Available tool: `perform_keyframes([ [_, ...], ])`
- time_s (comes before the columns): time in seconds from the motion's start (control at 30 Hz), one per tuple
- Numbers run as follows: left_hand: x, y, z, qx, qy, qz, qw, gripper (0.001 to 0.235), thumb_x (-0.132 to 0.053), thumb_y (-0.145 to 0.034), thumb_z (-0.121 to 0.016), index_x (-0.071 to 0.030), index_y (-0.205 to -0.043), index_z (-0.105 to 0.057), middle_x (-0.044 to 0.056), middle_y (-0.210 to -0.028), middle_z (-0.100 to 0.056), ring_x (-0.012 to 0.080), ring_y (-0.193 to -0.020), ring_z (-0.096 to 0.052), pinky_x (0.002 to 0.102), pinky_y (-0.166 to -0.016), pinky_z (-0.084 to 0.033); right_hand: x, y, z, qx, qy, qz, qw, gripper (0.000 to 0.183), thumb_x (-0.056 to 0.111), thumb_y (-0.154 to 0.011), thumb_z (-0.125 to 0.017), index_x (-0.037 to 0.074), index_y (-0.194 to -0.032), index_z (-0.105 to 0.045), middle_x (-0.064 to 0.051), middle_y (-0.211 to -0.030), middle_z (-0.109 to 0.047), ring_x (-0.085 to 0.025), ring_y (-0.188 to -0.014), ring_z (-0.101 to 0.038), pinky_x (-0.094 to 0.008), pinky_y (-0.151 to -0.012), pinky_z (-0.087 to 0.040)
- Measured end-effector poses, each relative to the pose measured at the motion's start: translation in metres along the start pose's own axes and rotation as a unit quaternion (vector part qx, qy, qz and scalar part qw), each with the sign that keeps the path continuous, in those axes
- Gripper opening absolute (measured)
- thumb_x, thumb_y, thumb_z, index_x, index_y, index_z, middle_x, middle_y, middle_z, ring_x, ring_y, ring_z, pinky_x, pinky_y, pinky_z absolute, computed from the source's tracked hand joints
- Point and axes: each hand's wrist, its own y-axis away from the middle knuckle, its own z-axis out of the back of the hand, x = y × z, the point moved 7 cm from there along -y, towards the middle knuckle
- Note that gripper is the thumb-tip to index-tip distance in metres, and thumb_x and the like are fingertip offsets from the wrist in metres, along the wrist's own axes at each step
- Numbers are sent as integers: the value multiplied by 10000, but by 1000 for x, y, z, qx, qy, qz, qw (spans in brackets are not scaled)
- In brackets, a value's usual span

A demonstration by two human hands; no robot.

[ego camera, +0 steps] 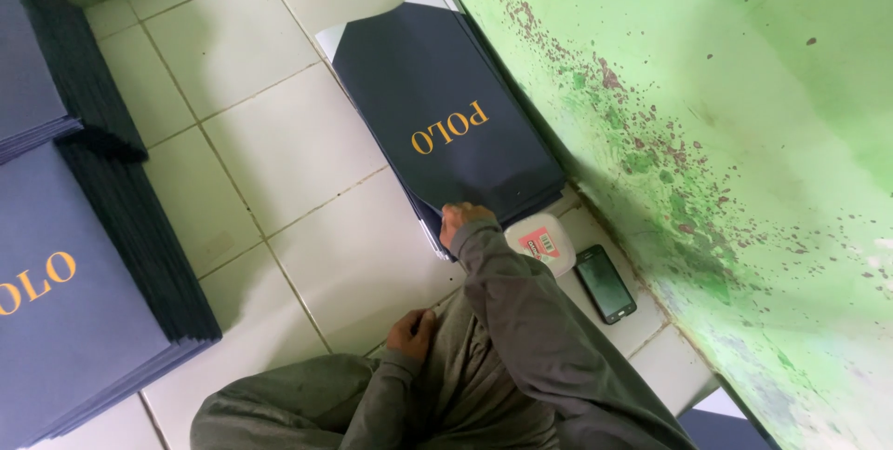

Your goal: The person sits on the floor and folds flat blue paper bags with gold 'POLO' lettering into three-dimensional shopping bags. They fold the bottom and side panels to form the base, then fold the top edges inward to create handles. The finished bags are stacked on the floor.

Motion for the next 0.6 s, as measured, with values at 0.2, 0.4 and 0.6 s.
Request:
perform_keyframes([
  [0.2,-54,-38,57,-70,403,57,911,833,-589,-991,-631,-55,-1573,-366,362,-1253,-623,542,-1109,-655,642,-925,-523,71,64,-8,-60,-79,222,970,260,340,-958,-513,140,-1055,-651,-132,-1082,-750,-345,-1064,-707,-510,-897,-582],
  [0.4,-26,-86,152,-150,172,28,973,645,-86,-917,-690,-163,-1530,-507,243,-1083,-753,373,-1016,-727,508,-879,-630,97,124,19,-100,-338,298,887,428,444,-967,-649,150,-674,-544,-90,-631,-654,-340,-664,-663,-414,-659,-546],
  [0.6,63,-73,177,-169,318,-41,932,590,107,-873,-575,20,-1456,-555,300,-1068,-721,374,-1039,-683,534,-961,-555,-9,22,2,-216,-145,-63,963,658,546,-906,-617,215,-1464,-506,-117,-1419,-623,-292,-1391,-526,-470,-1176,-360],
])
